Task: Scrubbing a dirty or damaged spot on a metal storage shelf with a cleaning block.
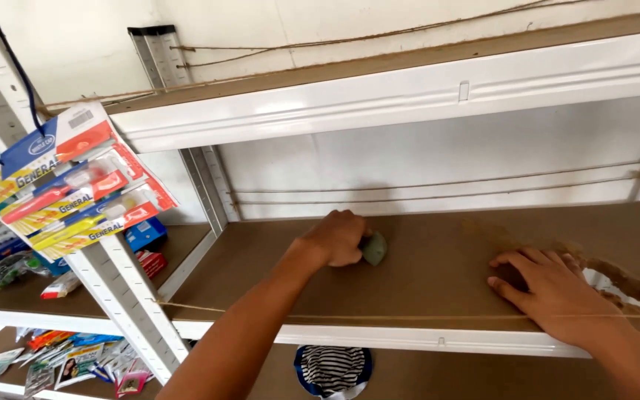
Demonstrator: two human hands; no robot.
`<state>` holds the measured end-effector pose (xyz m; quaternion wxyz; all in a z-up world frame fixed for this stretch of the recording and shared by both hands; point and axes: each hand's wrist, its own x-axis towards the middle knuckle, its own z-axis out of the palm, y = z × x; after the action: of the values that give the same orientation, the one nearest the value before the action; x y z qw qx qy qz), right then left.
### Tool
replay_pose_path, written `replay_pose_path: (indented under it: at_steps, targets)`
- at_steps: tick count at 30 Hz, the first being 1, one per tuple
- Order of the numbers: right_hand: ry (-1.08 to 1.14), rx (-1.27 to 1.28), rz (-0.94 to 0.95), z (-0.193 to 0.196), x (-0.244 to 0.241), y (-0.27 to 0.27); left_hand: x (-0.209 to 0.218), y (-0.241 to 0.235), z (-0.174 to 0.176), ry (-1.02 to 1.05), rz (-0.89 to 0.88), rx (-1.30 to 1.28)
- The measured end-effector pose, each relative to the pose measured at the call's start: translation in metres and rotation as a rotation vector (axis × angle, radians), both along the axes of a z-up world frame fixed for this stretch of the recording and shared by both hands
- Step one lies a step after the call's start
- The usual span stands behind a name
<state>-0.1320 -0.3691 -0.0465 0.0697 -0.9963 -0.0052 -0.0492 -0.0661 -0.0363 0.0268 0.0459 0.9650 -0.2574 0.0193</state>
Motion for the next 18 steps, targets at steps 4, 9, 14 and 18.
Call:
replay_pose_path:
  at_steps: [4,9,14,18]
  targets:
    - [-0.093,0.030,0.057,-0.012,0.008,-0.009,-0.040,0.002,0.011,0.038,-0.073,-0.007]
    - [-0.093,0.032,0.054,-0.010,0.004,-0.006,-0.085,0.003,0.024,0.175,-0.075,0.040]
    - [-0.123,0.062,0.065,-0.015,0.005,-0.007,-0.097,0.009,0.029,0.233,-0.134,0.078]
    - [-0.044,0.064,0.039,-0.009,0.001,-0.005,-0.108,0.009,0.054,0.458,-0.115,0.154]
